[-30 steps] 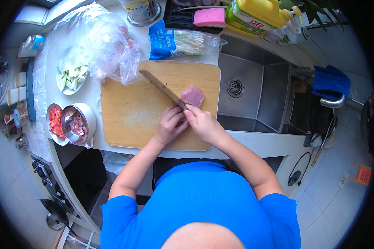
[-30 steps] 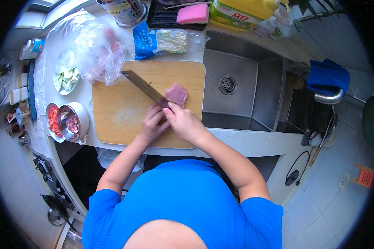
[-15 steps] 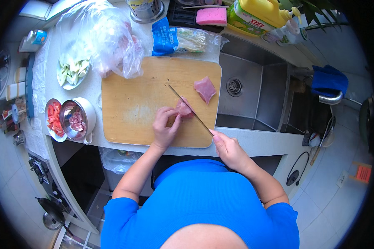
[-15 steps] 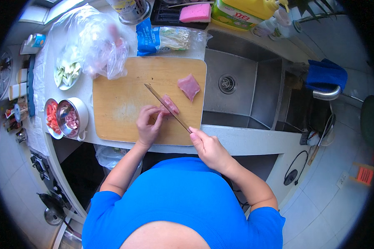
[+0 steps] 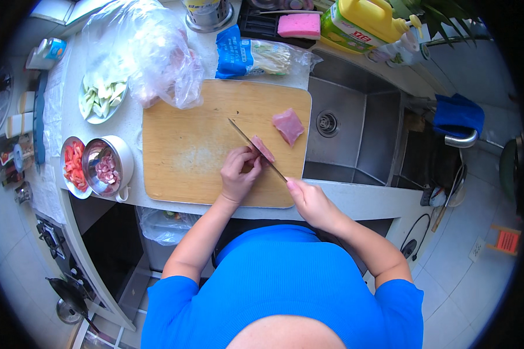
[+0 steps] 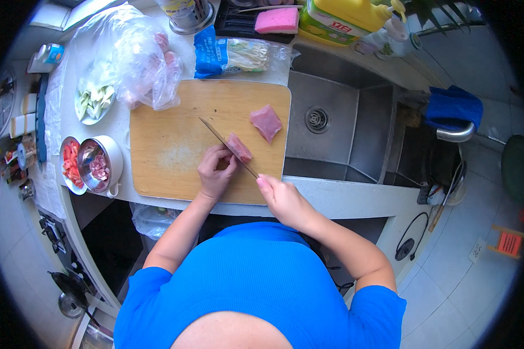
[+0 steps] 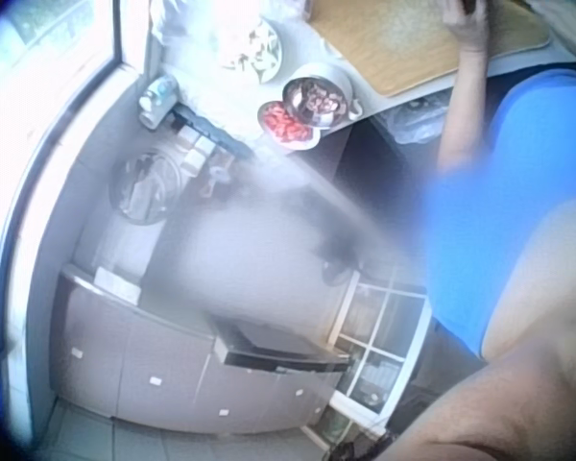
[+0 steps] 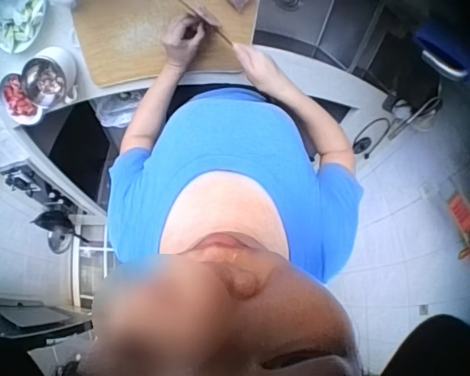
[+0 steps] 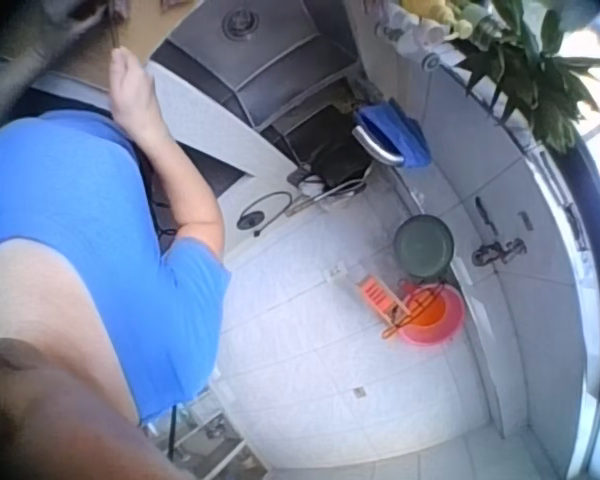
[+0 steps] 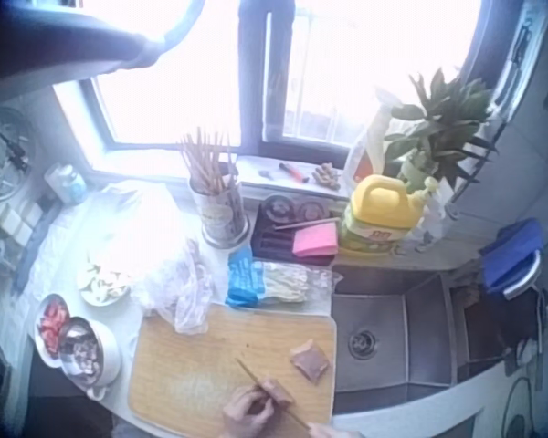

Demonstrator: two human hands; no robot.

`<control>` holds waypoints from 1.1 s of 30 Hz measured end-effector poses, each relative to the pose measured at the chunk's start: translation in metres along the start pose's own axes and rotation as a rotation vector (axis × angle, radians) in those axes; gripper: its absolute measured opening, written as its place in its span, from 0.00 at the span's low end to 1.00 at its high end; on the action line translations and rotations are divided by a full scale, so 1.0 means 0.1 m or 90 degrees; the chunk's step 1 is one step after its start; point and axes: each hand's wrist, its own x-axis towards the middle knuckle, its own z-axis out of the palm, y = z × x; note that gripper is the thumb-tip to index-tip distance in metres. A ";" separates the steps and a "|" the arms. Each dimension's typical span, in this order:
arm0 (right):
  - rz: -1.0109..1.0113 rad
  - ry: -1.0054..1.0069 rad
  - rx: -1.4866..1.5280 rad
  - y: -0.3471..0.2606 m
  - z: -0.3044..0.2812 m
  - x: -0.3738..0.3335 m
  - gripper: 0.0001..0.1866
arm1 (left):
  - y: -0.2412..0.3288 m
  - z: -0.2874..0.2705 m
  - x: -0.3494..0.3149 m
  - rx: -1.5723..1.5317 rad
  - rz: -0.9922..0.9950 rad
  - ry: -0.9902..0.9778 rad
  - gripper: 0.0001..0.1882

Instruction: The person slices a piece of raw meat into thin strips on a wooden cutting board using a cleaver. The person then dices the strips into small cubes and transfers them into a metal bowl. The person repeats the slicing and dicing process with another piece of meat.

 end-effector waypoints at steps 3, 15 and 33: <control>0.070 -0.065 0.012 -0.19 0.00 0.30 0.24 | -0.01 0.00 -0.01 -0.001 0.022 0.004 0.10; 0.126 -0.052 0.038 0.09 0.02 -0.17 0.24 | -0.05 0.02 -0.11 -0.005 -0.025 0.010 0.11; 0.025 0.028 0.137 0.30 0.23 0.21 0.23 | 0.08 -0.04 -0.05 0.036 0.089 -0.092 0.13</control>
